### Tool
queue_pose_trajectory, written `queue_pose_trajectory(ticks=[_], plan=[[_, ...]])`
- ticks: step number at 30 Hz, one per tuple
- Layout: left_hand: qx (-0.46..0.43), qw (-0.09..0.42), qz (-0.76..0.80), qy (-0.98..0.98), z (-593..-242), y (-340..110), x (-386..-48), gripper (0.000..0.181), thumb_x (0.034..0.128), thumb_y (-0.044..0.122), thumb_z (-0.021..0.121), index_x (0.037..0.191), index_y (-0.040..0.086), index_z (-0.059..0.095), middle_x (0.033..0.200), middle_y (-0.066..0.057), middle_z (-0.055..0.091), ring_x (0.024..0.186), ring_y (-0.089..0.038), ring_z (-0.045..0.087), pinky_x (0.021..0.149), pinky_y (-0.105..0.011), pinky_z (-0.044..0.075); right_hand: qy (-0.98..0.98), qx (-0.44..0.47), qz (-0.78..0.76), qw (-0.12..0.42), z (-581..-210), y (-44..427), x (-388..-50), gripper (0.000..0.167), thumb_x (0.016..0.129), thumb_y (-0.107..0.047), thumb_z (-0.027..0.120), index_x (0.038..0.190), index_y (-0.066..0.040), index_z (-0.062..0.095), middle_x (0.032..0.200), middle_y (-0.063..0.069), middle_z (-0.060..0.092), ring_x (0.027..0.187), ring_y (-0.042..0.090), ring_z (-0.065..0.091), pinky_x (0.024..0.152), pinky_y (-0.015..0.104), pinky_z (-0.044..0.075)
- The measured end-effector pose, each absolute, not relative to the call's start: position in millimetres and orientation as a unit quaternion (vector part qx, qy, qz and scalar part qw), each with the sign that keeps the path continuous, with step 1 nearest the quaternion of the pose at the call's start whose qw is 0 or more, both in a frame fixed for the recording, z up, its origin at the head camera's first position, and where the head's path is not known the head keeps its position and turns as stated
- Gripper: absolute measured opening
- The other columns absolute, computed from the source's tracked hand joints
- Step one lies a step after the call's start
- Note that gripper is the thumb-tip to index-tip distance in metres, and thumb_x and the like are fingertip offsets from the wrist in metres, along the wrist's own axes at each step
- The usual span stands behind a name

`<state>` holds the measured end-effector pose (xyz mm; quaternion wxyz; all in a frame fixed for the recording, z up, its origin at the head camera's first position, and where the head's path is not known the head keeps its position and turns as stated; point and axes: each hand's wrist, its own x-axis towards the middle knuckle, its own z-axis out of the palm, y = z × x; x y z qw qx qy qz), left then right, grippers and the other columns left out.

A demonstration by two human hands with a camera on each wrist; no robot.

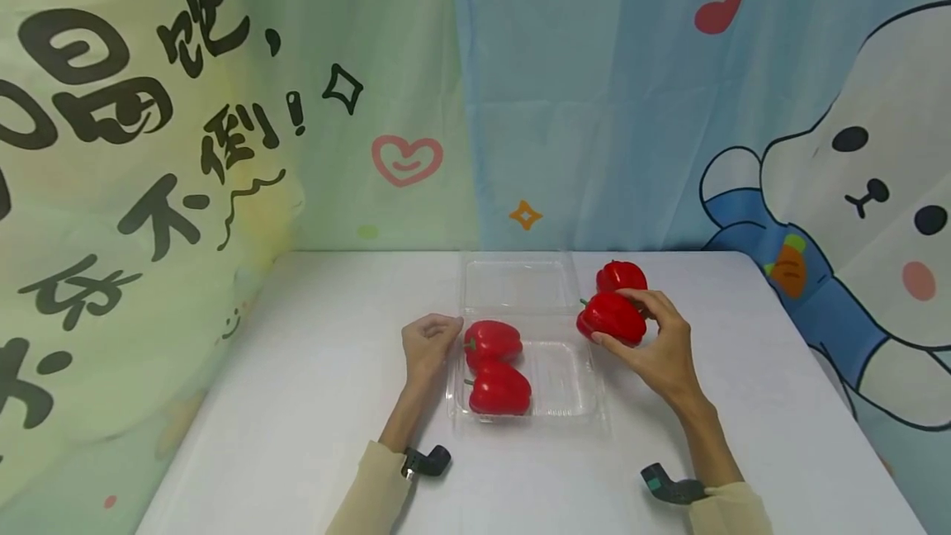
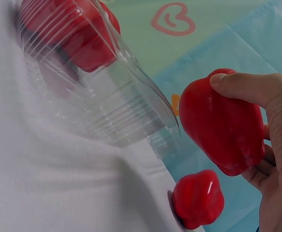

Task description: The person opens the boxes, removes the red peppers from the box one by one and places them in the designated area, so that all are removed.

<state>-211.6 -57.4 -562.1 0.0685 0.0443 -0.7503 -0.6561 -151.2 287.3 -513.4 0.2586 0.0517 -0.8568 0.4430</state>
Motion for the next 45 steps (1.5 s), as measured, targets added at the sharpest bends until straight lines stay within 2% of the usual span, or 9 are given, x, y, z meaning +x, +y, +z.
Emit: queue_pose_trajectory(ticks=[13, 31, 45], plan=[[0.047, 0.073, -0.652, -0.753, -564, -57, -213, 0.019, 0.0976, 0.021, 0.079, 0.091, 0.003, 0.080, 0.085, -0.017, 0.080, 0.072, -0.012, 0.066, 0.065, -0.021, 0.053, -0.854, 0.043, 0.444, 0.268, -514, 296, -150, 0.079, 0.071, -0.005, 0.099, 0.142, -0.004, 0.066, 0.138, 0.019, 0.068, 0.115, -0.004, 0.056, 0.095, 0.001, 0.046], [0.040, 0.074, -0.653, -0.753, -564, -58, -212, 0.019, 0.0972, 0.020, 0.080, 0.091, 0.003, 0.080, 0.086, -0.017, 0.081, 0.072, -0.012, 0.066, 0.064, -0.020, 0.052, -0.860, 0.012, 0.436, 0.266, -521, 302, -145, 0.078, 0.073, -0.009, 0.099, 0.144, -0.008, 0.066, 0.139, 0.015, 0.069, 0.113, -0.001, 0.057, 0.093, 0.004, 0.048], [0.046, 0.071, -0.652, -0.754, -563, -57, -211, 0.019, 0.0970, 0.020, 0.080, 0.091, 0.002, 0.079, 0.086, -0.017, 0.080, 0.072, -0.010, 0.066, 0.064, -0.020, 0.053, -0.860, 0.001, 0.432, 0.272, -525, 307, -141, 0.078, 0.073, -0.008, 0.099, 0.144, -0.005, 0.066, 0.138, 0.016, 0.070, 0.112, -0.002, 0.056, 0.095, 0.003, 0.047]])
